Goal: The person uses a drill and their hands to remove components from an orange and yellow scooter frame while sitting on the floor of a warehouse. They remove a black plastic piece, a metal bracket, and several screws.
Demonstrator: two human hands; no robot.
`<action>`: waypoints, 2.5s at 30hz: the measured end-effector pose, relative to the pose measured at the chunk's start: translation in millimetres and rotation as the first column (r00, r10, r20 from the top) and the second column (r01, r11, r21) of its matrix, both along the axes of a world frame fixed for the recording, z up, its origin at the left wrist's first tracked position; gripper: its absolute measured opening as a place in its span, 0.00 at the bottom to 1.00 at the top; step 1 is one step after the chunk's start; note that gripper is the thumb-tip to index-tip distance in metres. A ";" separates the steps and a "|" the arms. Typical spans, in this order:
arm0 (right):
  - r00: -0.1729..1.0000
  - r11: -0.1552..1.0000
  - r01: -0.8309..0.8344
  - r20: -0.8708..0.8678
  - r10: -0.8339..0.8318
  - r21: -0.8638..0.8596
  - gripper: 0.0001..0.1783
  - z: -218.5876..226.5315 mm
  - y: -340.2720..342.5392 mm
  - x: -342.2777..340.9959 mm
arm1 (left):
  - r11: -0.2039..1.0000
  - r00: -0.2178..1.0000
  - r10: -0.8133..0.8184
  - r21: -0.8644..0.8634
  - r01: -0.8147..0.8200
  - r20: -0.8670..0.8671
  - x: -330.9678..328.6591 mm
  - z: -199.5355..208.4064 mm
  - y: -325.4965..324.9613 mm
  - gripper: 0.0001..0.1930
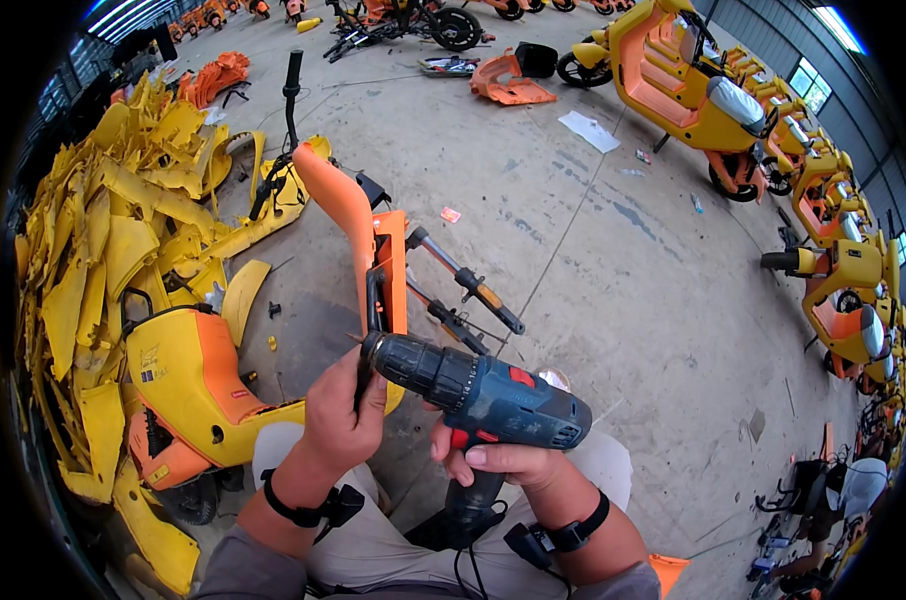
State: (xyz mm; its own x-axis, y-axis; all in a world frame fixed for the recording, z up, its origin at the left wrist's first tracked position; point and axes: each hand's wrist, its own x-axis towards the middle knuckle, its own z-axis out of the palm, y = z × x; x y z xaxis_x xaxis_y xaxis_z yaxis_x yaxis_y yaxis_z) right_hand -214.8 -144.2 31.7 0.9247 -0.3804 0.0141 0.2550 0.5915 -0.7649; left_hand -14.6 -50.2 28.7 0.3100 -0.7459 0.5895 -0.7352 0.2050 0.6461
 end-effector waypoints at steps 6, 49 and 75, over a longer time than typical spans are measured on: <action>0.999 0.993 -0.001 -0.050 -0.006 -0.120 0.30 12.5 -1.6 -2.1 | 1.000 1.000 -0.002 0.008 0.002 -0.002 -1.0 1.1 -0.4 0.14; 0.959 0.685 -0.129 -0.265 -0.098 -0.718 0.21 3.3 -22.9 -16.2 | 0.996 1.000 -0.004 0.090 0.001 0.028 1.8 -6.8 -2.1 0.14; 0.943 0.979 0.175 -0.266 -0.197 -0.104 0.30 14.0 -0.1 -8.0 | 0.937 0.992 0.092 0.331 -0.116 0.087 0.7 -22.9 -6.5 0.13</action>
